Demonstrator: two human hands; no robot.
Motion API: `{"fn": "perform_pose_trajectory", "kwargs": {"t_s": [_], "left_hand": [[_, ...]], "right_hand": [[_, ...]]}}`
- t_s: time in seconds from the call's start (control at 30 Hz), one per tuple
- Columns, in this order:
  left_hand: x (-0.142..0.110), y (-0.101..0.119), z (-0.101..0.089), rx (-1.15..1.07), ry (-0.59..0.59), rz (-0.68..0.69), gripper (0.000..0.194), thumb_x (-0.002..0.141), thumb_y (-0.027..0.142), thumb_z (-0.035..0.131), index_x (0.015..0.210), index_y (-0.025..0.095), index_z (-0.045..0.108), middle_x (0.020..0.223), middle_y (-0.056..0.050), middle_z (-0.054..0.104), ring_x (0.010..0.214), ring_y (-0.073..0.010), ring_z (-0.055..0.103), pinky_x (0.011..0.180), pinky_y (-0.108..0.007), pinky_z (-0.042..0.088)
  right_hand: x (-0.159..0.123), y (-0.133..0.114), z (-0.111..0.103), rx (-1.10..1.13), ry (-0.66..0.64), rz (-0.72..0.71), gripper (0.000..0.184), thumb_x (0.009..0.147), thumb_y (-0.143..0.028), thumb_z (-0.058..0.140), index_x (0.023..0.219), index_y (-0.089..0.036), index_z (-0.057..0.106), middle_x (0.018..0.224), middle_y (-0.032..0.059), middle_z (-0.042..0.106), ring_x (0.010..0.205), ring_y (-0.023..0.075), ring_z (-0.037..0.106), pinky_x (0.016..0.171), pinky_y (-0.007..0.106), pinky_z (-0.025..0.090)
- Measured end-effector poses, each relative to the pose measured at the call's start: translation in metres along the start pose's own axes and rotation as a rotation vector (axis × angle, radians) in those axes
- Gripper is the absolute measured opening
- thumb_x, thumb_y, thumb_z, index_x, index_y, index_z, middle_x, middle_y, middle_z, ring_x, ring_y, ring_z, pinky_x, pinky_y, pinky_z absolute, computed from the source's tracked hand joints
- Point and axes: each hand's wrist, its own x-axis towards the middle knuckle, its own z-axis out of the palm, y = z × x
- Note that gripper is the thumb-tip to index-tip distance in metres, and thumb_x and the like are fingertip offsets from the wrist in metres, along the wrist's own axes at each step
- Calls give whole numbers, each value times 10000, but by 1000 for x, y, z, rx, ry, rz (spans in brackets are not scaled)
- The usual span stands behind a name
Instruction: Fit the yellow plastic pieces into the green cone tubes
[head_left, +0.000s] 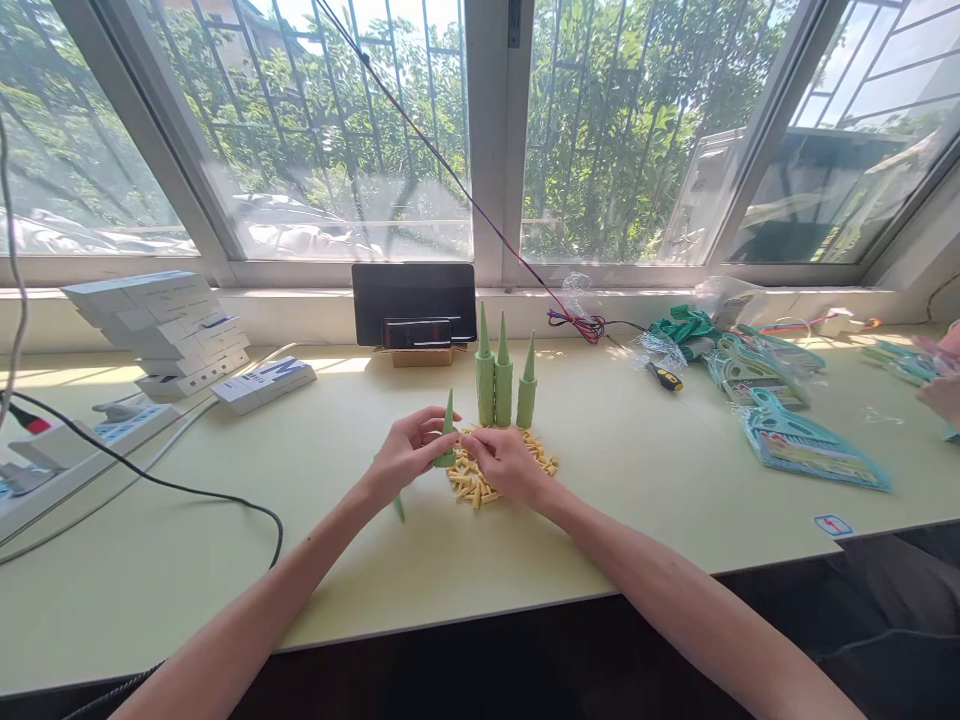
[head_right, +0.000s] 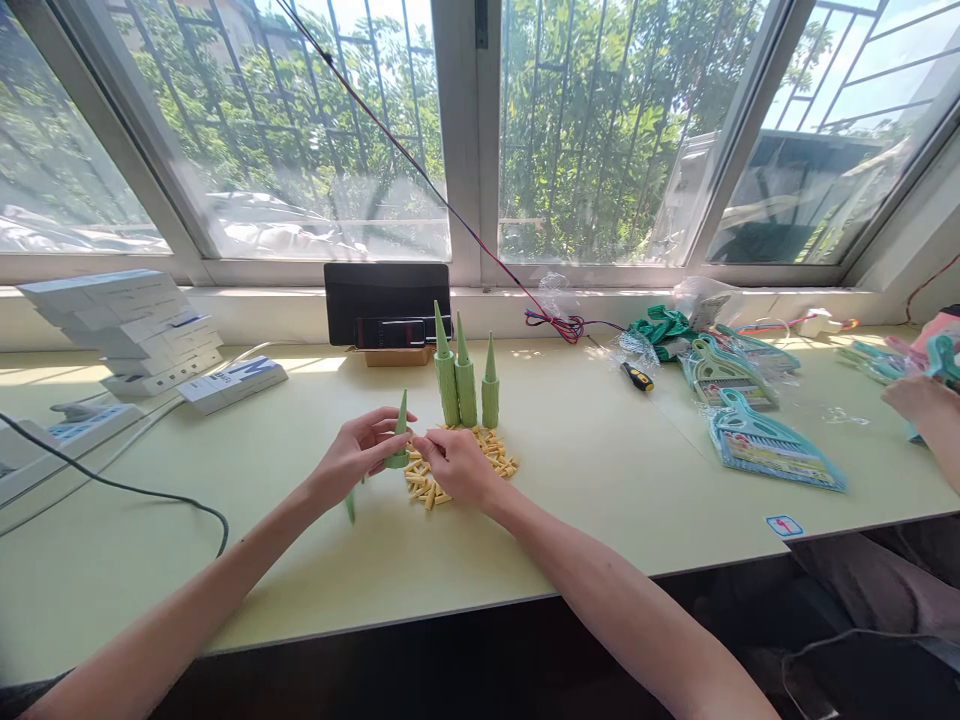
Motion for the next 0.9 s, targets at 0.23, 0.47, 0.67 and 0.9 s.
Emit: {"fn": "perform_pose_trajectory", "kwargs": {"t_s": [0.23, 0.47, 0.67, 0.9], "left_hand": [[1, -1, -1, -19, -3, 8, 380, 793, 457, 720, 1071, 208, 646, 872, -57, 671, 569, -92, 496, 410, -184, 278], [3, -3, 0, -64, 20, -15, 367, 778, 458, 729, 1028, 202, 651, 779, -28, 649, 486, -64, 430, 405, -193, 266], [4, -5, 1, -42, 49, -46, 388, 773, 470, 737, 1036, 198, 653, 781, -32, 647, 512, -68, 431, 418, -181, 263], [3, -4, 1, -79, 36, -42, 364, 785, 458, 737, 1027, 201, 651, 773, -18, 618, 505, -54, 384, 416, -176, 249]], "right_hand": [[0, -1, 0, 19, 2, -16, 427, 976, -416, 400, 613, -191, 376, 566, -45, 372, 543, 94, 332, 541, 250, 260], [0, -2, 0, 14, 28, 13, 292, 948, -411, 491, 769, -189, 552, 561, -56, 450, 520, 96, 374, 531, 241, 282], [0, -4, -1, -1, 20, 6, 217, 929, -341, 526, 783, -184, 562, 576, -49, 493, 531, 99, 416, 543, 238, 307], [0, -2, 0, 34, 29, 10, 202, 929, -333, 525, 802, -183, 573, 590, -41, 519, 542, 105, 443, 549, 238, 322]]}}
